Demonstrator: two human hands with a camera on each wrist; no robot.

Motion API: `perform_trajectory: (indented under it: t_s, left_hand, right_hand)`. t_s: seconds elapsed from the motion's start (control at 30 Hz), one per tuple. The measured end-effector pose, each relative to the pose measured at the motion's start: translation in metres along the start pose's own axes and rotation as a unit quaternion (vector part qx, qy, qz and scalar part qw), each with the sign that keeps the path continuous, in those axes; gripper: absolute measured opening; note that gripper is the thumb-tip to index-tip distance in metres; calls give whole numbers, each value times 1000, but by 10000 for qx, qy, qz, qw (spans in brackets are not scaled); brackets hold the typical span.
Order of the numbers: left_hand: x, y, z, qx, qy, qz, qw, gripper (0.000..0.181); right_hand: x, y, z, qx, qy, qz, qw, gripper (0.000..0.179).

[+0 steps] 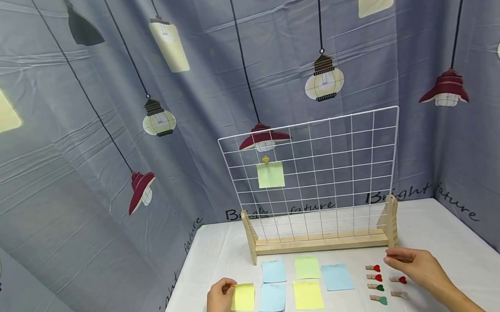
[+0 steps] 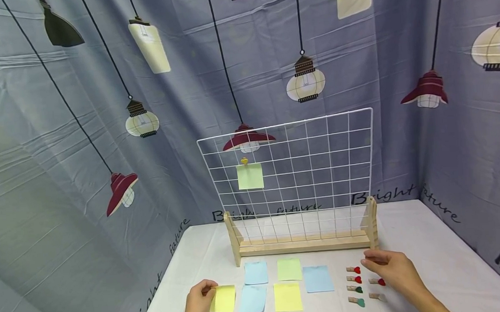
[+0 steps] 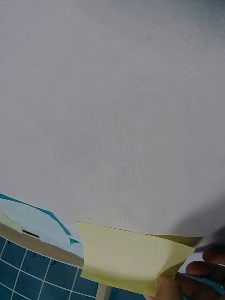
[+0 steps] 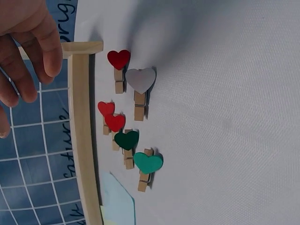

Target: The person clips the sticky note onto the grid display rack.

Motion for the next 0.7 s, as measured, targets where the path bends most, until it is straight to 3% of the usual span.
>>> perform_trajectory:
  t_s: [0.27,0.7]
  left_hand:
    - [4,3,4,-30,157,80,9998,18]
    - [3,5,12,-114,156,116,9997,19]
  right_hand:
    - [-1,1,2,-93,-25,-7,10000,81]
    - [-2,1,8,-154,79,1,9999,79]
Point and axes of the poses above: each hand's wrist, its own x-axis towards the middle knuckle, its own y-axis out of the back of the hand, z = x × y, the point moved 7 cm from there along x, towards the middle knuckle, and after that the axes turned 13 degrees about y, right-handed, at the moved point
